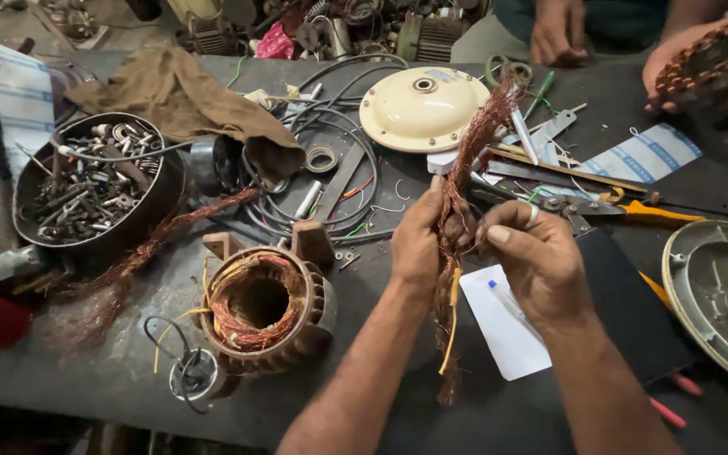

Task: The person twists copper wires together by hand at a cluttered workbench. They briefly write on a piece of paper with a pen, then resume twisting the wires. Various tools and disassembled motor parts are visible on the table.

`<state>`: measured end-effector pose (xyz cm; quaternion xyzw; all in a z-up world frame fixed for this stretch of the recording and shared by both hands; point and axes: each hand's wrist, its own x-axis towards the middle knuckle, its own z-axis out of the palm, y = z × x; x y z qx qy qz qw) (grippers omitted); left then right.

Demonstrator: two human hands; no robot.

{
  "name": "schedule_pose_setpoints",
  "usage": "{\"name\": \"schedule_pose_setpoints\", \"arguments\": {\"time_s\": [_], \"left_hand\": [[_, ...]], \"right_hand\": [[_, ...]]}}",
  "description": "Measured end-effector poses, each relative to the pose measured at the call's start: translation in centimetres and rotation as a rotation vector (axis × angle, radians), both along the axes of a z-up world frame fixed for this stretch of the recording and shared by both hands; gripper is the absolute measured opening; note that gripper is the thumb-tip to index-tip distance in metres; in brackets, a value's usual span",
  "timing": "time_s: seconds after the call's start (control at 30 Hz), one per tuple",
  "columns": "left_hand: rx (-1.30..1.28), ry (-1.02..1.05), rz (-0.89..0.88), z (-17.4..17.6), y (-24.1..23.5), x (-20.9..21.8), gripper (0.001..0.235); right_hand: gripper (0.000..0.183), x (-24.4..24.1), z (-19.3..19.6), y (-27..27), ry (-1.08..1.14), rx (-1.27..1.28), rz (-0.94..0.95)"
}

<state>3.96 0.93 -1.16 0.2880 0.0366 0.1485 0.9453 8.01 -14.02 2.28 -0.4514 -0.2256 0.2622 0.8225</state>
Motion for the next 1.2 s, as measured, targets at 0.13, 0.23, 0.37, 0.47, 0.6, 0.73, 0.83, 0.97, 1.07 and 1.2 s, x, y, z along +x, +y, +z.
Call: {"name": "schedule_pose_setpoints", "arguments": {"time_s": [0.13,0.23,0.37,0.47,0.6,0.73,0.83,0.97,1.07,1.2], "left_hand": [[0.019,0.007,0.014,-0.6,0.1,0.2,0.037],[-0.02,-0.004,0.005,-0.6,0.0,0.4,0.037],[0.069,0.078,0.073,0.0,-0.1,0.1,0.035],[0.183,0.081,0.105,0.6,-0.1,-0.2,0.038],[0.206,0.093,0.133,0.5,-0.5,-0.4,0.039],[0.201,0.081,0.149,0.3,-0.4,-0.3,0.041],[0.148,0.021,0.122,0.4,-0.5,0.0,0.042],[0.248,0.081,0.126,0.2,-0.5,-0.2,0.044],[0.104,-0.018,0.063,0.2,-0.4,-0.2,0.043],[0.106,0.021,0.07,0.3,-0.3,-0.1,0.041]], "right_hand": [[0.014,-0.1,-0.4,0.6,-0.001,-0.026,-0.034],[0.013,0.0,-0.5,0.9,0.001,-0.011,-0.031],[0.012,-0.4,-0.5,1.1,0.019,-0.022,-0.054],[0.011,-0.5,-0.3,1.3,0.027,-0.061,-0.071],[0.01,-0.2,-0.6,1.2,0.071,-0.009,-0.033],[0.009,-0.2,-0.6,1.4,0.077,0.022,-0.022],[0.01,-0.3,-0.5,1.4,0.069,-0.003,-0.059],[0.009,-0.4,-0.5,1.4,0.028,0.005,-0.05],[0.01,-0.4,-0.5,1.4,0.011,0.0,-0.052],[0.014,-0.2,-0.5,1.2,-0.029,-0.019,-0.059]]}}
